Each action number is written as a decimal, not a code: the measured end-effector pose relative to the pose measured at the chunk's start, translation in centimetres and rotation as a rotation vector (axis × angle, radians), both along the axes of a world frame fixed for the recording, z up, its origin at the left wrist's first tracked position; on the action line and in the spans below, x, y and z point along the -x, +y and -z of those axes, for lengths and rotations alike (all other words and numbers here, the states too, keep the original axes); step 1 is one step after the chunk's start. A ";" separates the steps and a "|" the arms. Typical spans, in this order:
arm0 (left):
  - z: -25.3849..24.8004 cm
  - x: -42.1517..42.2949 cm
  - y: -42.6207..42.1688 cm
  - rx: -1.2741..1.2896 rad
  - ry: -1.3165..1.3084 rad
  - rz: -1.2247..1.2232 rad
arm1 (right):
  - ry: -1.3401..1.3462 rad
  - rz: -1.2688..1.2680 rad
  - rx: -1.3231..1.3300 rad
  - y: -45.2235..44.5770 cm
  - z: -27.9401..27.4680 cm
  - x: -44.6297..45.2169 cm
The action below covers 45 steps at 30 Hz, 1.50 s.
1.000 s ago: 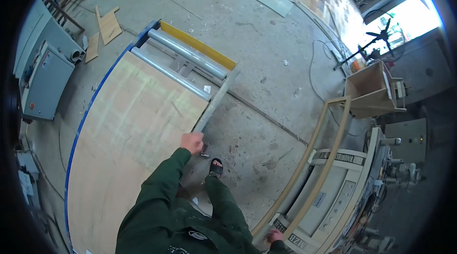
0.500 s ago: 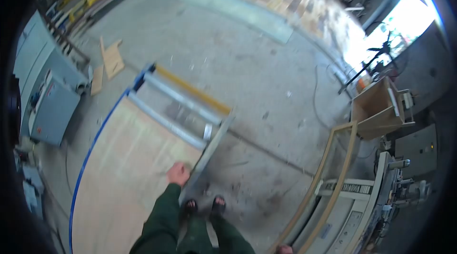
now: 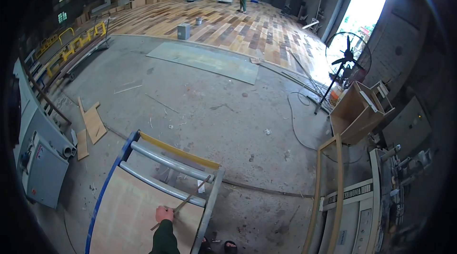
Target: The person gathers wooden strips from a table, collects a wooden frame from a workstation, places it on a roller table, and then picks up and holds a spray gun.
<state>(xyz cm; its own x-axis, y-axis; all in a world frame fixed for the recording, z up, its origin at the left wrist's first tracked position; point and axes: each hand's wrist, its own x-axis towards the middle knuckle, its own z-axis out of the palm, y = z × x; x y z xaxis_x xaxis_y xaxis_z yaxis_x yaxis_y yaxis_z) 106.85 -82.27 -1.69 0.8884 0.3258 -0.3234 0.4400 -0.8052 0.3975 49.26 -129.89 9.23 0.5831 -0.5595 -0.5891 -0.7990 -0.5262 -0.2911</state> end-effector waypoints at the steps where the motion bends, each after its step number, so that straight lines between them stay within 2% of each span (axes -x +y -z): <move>1: 0.0 -0.3 -0.3 0.002 0.002 0.001 | -0.038 -0.025 -0.009 0.0 -0.4 -0.4; 4: -0.1 -0.5 -0.4 -0.070 -0.030 -0.012 | -0.157 -0.111 -0.048 0.3 -0.9 -1.7; 6: -0.1 -0.9 -0.8 -0.074 0.044 0.030 | -0.254 -0.161 -0.064 0.3 -0.7 -2.9; 10: 0.4 -1.3 -0.9 -0.001 0.108 0.024 | -0.440 -0.227 -0.105 2.0 1.0 -2.3; 11: 0.5 -1.0 -1.0 -0.003 0.066 0.044 | -0.432 -0.189 -0.102 1.6 -2.8 -10.5; 12: 1.0 -0.7 -1.1 -0.010 0.082 0.095 | -0.518 0.389 -0.370 2.6 -9.8 -18.1; 13: 1.0 -0.6 -1.2 -0.026 0.044 0.068 | -0.721 0.160 -0.217 0.2 -11.1 -21.7; 14: 1.0 -0.3 -1.4 -0.044 0.005 0.045 | -0.965 0.453 -0.688 3.0 -22.0 -30.3; 15: -0.4 0.2 -2.0 -0.045 0.002 0.026 | -1.099 0.530 -0.700 6.2 -31.3 -36.4; 17: -0.8 0.8 -2.4 -0.055 -0.019 0.047 | -1.473 0.000 -0.602 7.7 -41.2 -42.3; 18: -0.8 1.1 -2.8 -0.050 -0.053 0.006 | -1.604 -0.103 -0.525 9.7 -45.8 -44.0; 19: -0.3 1.3 -3.0 -0.052 -0.050 0.042 | -1.783 -0.308 -0.459 10.7 -49.1 -45.9; 22: 0.6 1.6 -1.5 -0.062 -0.098 0.048 | -1.795 -0.232 -0.354 10.2 -48.5 -39.5; 23: 0.7 2.2 -3.2 -0.020 -0.072 0.056 | -1.783 -0.260 -0.300 9.2 -50.1 -40.3; 25: 0.0 1.2 -1.1 -0.026 -0.072 0.060 | -1.804 -0.253 -0.259 9.2 -51.6 -43.9; 26: 0.6 1.3 -0.6 -0.030 -0.047 0.081 | -1.811 -0.256 -0.240 11.2 -50.0 -42.2; 28: 1.0 0.7 -2.9 0.001 -0.031 0.093 | -1.819 -0.295 -0.177 10.6 -51.2 -43.5; 29: 0.5 0.7 -2.7 0.001 -0.059 0.082 | -1.818 -0.285 -0.146 12.2 -49.3 -39.6; 31: -0.2 1.7 -1.5 -0.019 -0.109 0.084 | -1.801 -0.240 -0.092 15.2 -48.1 -42.4; 37: -1.2 1.7 -1.7 -0.071 -0.076 0.132 | -1.820 -0.229 0.017 13.6 -47.3 -37.5; 40: -1.7 1.4 -1.6 -0.116 -0.042 0.195 | -1.826 -0.200 0.082 13.7 -46.8 -37.5; 44: -2.2 1.5 -1.7 -0.089 -0.001 0.145 | -1.794 -0.183 0.135 14.2 -47.6 -38.7; 45: -3.3 1.5 -1.7 -0.132 0.053 0.208 | -1.787 -0.180 0.148 14.4 -47.8 -39.1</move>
